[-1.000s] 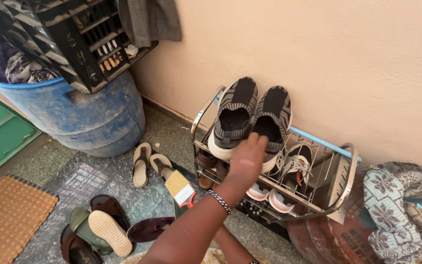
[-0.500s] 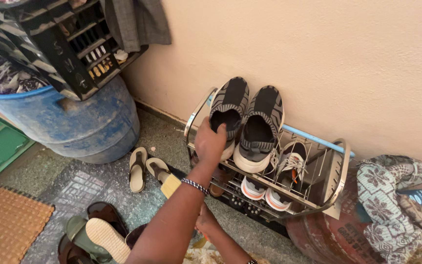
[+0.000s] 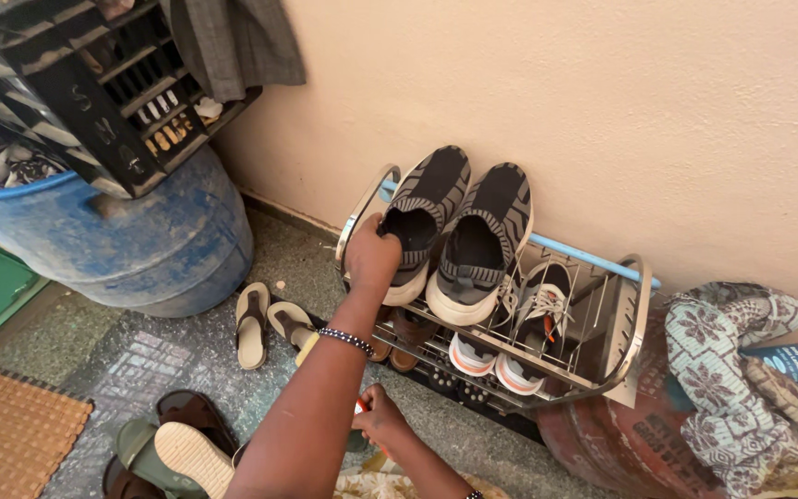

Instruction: The person sits on the floor and uses a brush to clean several pairs of shoes, including sneakers and sandals. They pick up each shoe, brush the upper and sole, and place the cleaned shoes onto a metal shoe rack.

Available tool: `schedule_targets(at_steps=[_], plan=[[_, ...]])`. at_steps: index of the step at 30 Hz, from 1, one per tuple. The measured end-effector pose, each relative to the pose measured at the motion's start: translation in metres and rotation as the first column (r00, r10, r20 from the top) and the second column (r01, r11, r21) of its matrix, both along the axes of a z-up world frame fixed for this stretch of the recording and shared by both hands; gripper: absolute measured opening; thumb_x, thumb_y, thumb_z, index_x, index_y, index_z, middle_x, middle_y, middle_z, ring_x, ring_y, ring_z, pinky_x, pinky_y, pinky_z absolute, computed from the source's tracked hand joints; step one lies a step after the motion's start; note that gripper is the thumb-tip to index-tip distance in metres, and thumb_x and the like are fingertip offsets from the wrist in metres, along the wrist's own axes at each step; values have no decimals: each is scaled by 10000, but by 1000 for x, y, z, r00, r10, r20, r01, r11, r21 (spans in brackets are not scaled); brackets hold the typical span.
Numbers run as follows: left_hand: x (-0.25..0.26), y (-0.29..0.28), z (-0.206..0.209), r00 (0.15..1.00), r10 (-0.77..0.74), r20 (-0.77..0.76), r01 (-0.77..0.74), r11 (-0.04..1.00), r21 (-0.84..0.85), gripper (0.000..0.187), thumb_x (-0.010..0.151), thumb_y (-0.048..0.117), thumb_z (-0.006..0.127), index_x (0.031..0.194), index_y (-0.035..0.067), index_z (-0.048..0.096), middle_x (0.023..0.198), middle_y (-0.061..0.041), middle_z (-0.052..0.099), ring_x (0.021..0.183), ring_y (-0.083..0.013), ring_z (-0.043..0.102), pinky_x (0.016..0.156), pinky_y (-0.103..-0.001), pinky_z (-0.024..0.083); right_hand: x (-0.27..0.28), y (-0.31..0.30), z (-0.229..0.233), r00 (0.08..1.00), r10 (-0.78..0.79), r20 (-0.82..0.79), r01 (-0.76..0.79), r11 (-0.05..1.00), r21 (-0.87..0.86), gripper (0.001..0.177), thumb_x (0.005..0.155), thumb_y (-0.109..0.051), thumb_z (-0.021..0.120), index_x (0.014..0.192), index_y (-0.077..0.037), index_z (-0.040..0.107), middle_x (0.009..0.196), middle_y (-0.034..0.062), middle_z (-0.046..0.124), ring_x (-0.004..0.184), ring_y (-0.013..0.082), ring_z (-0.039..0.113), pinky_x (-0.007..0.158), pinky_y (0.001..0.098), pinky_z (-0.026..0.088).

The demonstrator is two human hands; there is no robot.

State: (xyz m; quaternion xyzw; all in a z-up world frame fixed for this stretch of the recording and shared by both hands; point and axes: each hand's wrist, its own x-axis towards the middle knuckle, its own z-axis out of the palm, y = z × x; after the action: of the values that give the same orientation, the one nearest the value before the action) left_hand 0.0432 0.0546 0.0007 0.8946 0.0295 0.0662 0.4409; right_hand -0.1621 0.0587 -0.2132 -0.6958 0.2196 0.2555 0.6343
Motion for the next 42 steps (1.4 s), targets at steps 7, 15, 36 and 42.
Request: schedule_targets(at_steps=[7,15,36,42], plan=[[-15,55,-3,972,59,228,2,967,-256,415,917,257,693,1277,51,677,1112,-137,759,991,-262,742,892,-370,557,1,-6,-59,996,-12,85,6,998,68,481,743,-90,798,1102,-103,479,856,70,588,594,160,551,487,334,432],[-11,239,-96,946,295,137,-255,934,-248,272,919,162,684,1162,56,743,1044,-103,790,926,-192,744,855,-326,552,-4,-12,-86,989,-11,148,19,998,-54,514,685,-84,867,1078,-118,538,891,36,648,687,123,602,537,320,509],[-146,186,-441,483,47,-874,54,995,83,311,935,252,568,1139,79,725,1217,-209,682,1129,-377,664,930,-481,544,-33,-72,-102,981,-141,-134,137,990,-41,414,790,-28,772,1080,-58,478,835,82,620,624,157,583,525,318,463],[-125,225,-436,404,137,-904,-42,990,132,372,915,286,596,1224,114,712,1320,-166,661,1227,-338,640,1012,-447,525,-43,-83,-115,952,-160,-262,139,985,-99,427,787,-45,747,1102,-127,472,855,50,630,640,142,590,540,313,476]])
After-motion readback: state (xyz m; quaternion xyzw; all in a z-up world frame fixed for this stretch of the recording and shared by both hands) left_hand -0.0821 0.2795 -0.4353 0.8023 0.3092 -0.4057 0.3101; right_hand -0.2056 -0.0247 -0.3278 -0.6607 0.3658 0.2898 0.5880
